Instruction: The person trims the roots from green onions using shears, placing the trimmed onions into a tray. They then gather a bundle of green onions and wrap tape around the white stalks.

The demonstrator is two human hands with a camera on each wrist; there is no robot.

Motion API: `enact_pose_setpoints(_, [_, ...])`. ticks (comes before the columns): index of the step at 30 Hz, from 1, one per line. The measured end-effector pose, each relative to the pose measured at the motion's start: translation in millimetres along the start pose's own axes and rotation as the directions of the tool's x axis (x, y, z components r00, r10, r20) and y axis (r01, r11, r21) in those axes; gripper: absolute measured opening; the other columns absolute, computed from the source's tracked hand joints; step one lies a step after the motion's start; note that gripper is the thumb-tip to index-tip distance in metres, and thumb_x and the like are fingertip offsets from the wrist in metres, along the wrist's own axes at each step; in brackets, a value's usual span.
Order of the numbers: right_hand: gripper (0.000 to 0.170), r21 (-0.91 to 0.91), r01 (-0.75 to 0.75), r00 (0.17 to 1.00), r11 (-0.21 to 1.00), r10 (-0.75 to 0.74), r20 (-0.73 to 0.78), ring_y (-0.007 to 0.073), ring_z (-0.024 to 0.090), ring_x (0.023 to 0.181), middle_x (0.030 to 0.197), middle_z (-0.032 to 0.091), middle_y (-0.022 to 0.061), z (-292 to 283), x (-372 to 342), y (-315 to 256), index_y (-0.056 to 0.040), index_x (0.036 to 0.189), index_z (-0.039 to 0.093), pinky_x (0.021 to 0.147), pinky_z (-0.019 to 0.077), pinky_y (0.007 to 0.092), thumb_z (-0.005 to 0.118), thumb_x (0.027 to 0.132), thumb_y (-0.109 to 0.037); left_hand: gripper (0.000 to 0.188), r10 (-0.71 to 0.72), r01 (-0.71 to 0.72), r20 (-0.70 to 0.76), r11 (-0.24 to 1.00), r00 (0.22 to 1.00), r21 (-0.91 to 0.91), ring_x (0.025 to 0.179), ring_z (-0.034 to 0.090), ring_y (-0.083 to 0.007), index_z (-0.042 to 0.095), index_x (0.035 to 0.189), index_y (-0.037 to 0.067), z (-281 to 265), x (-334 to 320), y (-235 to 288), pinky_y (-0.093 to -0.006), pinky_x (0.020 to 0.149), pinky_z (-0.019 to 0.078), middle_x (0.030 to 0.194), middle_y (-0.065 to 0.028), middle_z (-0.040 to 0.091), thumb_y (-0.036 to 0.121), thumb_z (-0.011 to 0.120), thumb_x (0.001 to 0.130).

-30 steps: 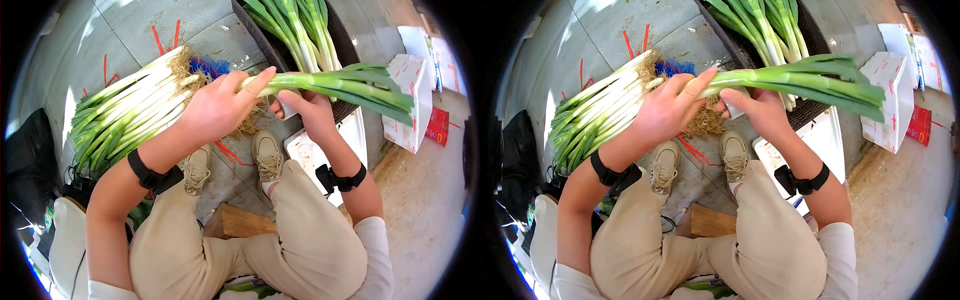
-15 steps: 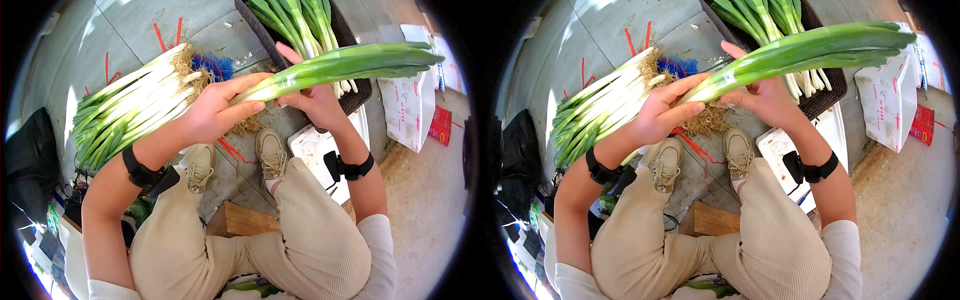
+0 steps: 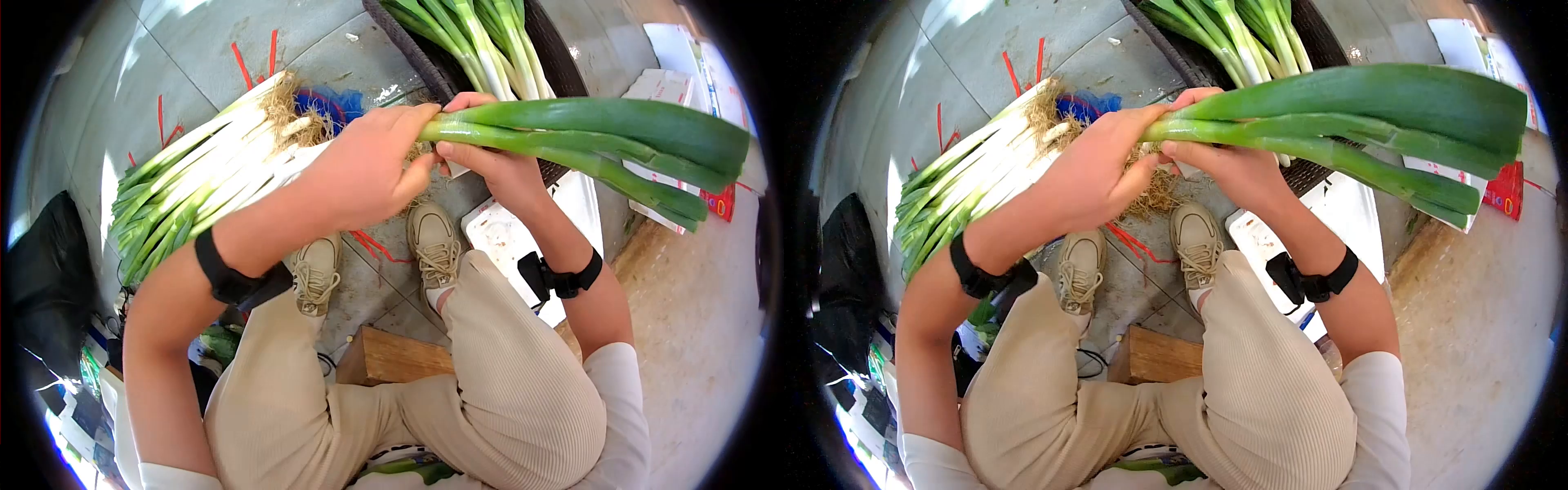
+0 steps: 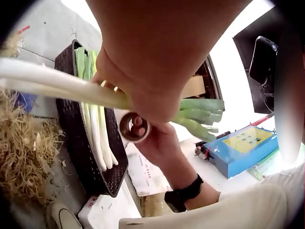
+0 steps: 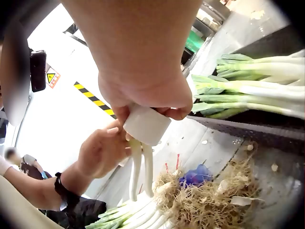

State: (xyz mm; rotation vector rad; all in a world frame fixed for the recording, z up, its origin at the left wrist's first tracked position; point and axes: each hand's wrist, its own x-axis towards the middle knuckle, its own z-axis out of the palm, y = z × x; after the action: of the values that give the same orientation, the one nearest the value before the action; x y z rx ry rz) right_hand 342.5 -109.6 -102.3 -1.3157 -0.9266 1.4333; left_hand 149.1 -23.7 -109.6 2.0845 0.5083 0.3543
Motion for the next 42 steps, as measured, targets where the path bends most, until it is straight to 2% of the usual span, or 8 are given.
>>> enact_pose_setpoints(6, [0.033, -0.145, 0.100, 0.990, 0.984, -0.114, -0.088, 0.0117, 0.065, 0.081, 0.096, 0.066, 0.0052, 3, -2, -1, -0.0002, 0.121, 0.055, 0.072, 0.0521, 0.0264, 0.069, 0.092, -0.008, 0.050, -0.056, 0.062, -0.121, 0.997, 0.991, 0.046, 0.102, 0.062, -0.0351, 0.054, 0.128, 0.002, 9, 3, 3, -0.0431, 0.088, 0.0480, 0.103, -0.0159, 0.068, 0.040, 0.060, 0.096])
enact_pose_setpoints(8, [0.038, -0.003, -0.137, 0.989, 0.991, 0.137, 0.055, 0.0133, 0.065, 0.081, 0.103, 0.065, 0.0063, 2, -3, -10, 0.0008, 0.128, 0.051, 0.075, 0.0527, 0.0292, 0.065, 0.095, -0.012, 0.051, -0.117, 0.118, -0.091, 0.993, 0.989, 0.004, 0.095, 0.065, -0.0341, 0.056, 0.125, 0.004, 6, 4, 4, -0.0423, 0.083, 0.0503, 0.095, -0.0142, 0.070, 0.045, 0.061, 0.094])
enact_pose_setpoints(14, [0.061, 0.037, -0.203, 0.957, 0.978, 0.191, 0.217, 0.0174, 0.067, 0.090, 0.122, 0.060, 0.0118, -3, -5, -11, 0.0022, 0.149, 0.030, 0.080, 0.0533, 0.0309, 0.061, 0.099, -0.016, 0.058, -0.363, 0.360, -0.039, 0.931, 0.931, -0.052, 0.075, 0.067, -0.0315, 0.064, 0.109, 0.008, -4, -2, 3, -0.0385, 0.068, 0.0514, 0.083, -0.0128, 0.070, 0.060, 0.069, 0.084])
enact_pose_setpoints(20, [0.068, -0.256, -0.187, 0.943, 0.948, 0.247, 0.225, 0.0165, 0.064, 0.107, 0.130, 0.058, 0.0130, -8, 0, -12, 0.0003, 0.153, 0.027, 0.096, 0.0482, 0.0321, 0.063, 0.097, -0.013, 0.056, -0.519, 0.536, 0.139, 0.799, 0.844, -0.272, 0.070, 0.057, -0.0110, 0.068, 0.095, 0.004, -9, -6, 0, -0.0300, 0.066, 0.0475, 0.075, -0.0018, 0.063, 0.052, 0.085, 0.073])
enact_pose_setpoints(23, [0.066, -0.480, 0.042, 0.971, 0.876, 0.077, 0.226, 0.0186, 0.059, 0.118, 0.131, 0.058, 0.0125, -3, 4, -12, -0.0020, 0.153, 0.031, 0.100, 0.0455, 0.0323, 0.063, 0.096, -0.011, 0.057, -0.462, 0.477, 0.122, 0.835, 0.878, -0.274, 0.072, 0.058, -0.0112, 0.065, 0.097, 0.003, -12, -9, 2, -0.0294, 0.068, 0.0481, 0.078, -0.0022, 0.064, 0.049, 0.088, 0.072])
enact_pose_setpoints(29, [0.061, -0.266, -0.129, 0.973, 0.955, 0.173, 0.150, 0.0173, 0.055, 0.124, 0.135, 0.056, 0.0100, 4, 4, -22, -0.0065, 0.151, 0.039, 0.103, 0.0440, 0.0326, 0.064, 0.095, -0.007, 0.076, -0.420, 0.450, 0.186, 0.713, 0.888, -0.537, 0.084, 0.068, -0.0235, 0.056, 0.110, 0.004, -2, -10, -13, -0.0361, 0.075, 0.0520, 0.092, -0.0122, 0.069, 0.052, 0.091, 0.062])
enact_pose_setpoints(37, [0.041, -0.163, -0.172, 0.985, 0.972, 0.174, -0.001, 0.0087, 0.062, 0.096, 0.113, 0.067, 0.0040, -1, -2, -2, -0.0011, 0.131, 0.055, 0.081, 0.0499, 0.0257, 0.069, 0.093, -0.011, 0.060, -0.053, 0.038, -0.201, 0.996, 0.978, -0.077, 0.095, 0.066, -0.0342, 0.054, 0.117, 0.008, -11, -6, -10, -0.0423, 0.079, 0.0521, 0.100, -0.0124, 0.066, 0.039, 0.084, 0.075])
enact_pose_setpoints(42, [0.038, -0.105, -0.085, 0.996, 0.991, 0.081, -0.039, 0.0101, 0.063, 0.095, 0.113, 0.067, 0.0062, 4, 0, 4, 0.0002, 0.128, 0.055, 0.080, 0.0511, 0.0267, 0.068, 0.095, -0.013, 0.049, -0.009, 0.020, -0.205, 0.999, 0.979, 0.047, 0.100, 0.066, -0.0325, 0.051, 0.127, 0.005, -10, -6, -7, -0.0387, 0.084, 0.0528, 0.106, -0.0149, 0.065, 0.026, 0.073, 0.088])
